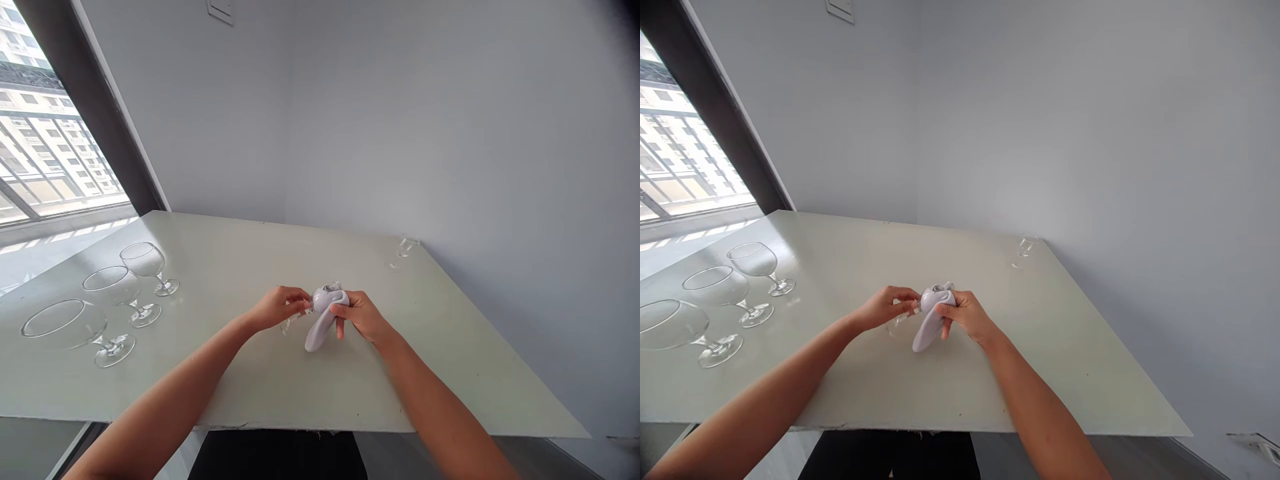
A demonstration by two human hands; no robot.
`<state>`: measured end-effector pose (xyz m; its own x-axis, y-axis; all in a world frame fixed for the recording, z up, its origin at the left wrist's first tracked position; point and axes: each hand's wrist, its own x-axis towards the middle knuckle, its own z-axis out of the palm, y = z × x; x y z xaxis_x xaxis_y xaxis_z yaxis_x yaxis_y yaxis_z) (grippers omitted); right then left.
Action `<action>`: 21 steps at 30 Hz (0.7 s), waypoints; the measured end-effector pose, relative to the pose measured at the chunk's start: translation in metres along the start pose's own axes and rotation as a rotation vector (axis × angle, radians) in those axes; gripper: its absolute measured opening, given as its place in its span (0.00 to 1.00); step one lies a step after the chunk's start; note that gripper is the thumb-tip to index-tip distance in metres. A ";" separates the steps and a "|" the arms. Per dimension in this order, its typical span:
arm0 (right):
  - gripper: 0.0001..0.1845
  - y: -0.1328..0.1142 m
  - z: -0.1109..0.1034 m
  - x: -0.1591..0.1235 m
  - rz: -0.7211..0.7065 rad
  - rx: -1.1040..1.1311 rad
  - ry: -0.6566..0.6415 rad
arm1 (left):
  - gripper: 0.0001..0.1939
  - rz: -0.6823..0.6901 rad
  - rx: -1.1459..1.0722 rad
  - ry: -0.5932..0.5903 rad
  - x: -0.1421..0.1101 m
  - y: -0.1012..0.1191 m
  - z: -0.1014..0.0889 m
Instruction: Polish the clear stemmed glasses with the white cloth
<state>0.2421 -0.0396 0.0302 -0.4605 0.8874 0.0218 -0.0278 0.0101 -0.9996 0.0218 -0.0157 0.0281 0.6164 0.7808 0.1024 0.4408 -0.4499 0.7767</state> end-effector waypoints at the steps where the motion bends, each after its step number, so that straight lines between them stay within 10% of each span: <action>1: 0.13 0.005 0.001 0.004 0.013 0.031 0.089 | 0.15 0.039 0.166 0.113 0.000 0.000 0.003; 5: 0.17 0.020 0.008 0.014 0.087 0.274 0.296 | 0.12 0.245 0.672 0.356 0.001 0.000 0.008; 8: 0.17 0.016 0.010 0.011 0.086 0.276 0.163 | 0.13 0.170 0.597 0.375 0.001 -0.002 0.003; 14: 0.13 -0.004 0.006 -0.004 0.043 -0.060 -0.143 | 0.21 -0.219 -0.120 -0.142 0.002 -0.010 -0.003; 21: 0.14 0.020 0.007 0.012 0.076 0.289 0.255 | 0.13 0.161 0.629 0.411 0.002 -0.003 0.016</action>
<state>0.2295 -0.0317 0.0105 -0.2369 0.9669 -0.0944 -0.2677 -0.1583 -0.9504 0.0318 -0.0196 0.0157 0.4665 0.7278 0.5028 0.7304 -0.6375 0.2452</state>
